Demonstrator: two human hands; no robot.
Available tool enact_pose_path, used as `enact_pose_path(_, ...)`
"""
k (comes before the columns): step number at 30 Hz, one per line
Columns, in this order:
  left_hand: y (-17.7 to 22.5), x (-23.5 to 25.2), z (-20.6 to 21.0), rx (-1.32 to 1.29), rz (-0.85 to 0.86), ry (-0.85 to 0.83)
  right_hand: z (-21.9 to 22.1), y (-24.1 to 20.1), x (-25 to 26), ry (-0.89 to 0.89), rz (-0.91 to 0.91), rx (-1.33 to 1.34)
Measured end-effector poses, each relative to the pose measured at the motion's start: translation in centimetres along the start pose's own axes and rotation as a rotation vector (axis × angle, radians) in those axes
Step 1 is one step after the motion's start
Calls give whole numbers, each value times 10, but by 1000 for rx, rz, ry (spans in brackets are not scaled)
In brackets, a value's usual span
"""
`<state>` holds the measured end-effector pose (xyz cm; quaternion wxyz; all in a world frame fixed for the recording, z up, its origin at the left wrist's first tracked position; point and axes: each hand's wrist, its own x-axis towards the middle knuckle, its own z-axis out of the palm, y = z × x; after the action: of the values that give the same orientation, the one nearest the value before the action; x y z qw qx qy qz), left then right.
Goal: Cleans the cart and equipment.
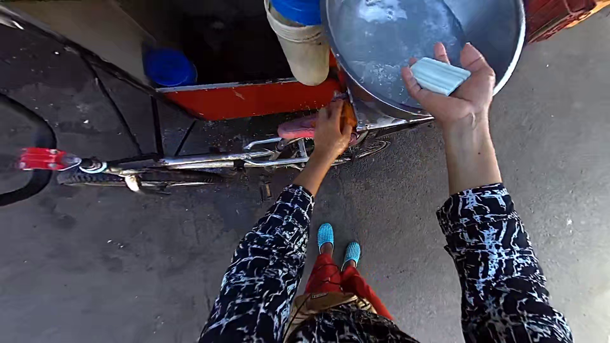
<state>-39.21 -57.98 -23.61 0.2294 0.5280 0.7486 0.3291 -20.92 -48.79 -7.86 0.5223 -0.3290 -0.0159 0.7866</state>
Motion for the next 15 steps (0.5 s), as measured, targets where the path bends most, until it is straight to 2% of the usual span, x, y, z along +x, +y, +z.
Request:
enact_pose_path(2, -18, -4, 6, 191, 78, 31, 1, 1, -5, -15, -1, -19)
enact_pose_path(4, -45, -6, -13, 233, 72, 79, 1, -1, -10, -23, -7, -13)
enact_pose_path(8, -85, 4, -60, 253, -98, 73, -1, -2, -13, -81, -10, 21)
enact_pose_path(12, -108, 20, -76, 186, -173, 80, -4, 8, -10, -127, 39, 61)
enact_pose_path(15, -137, 14, -90, 226, -213, 84, -6, 10, -10, -113, 44, 49)
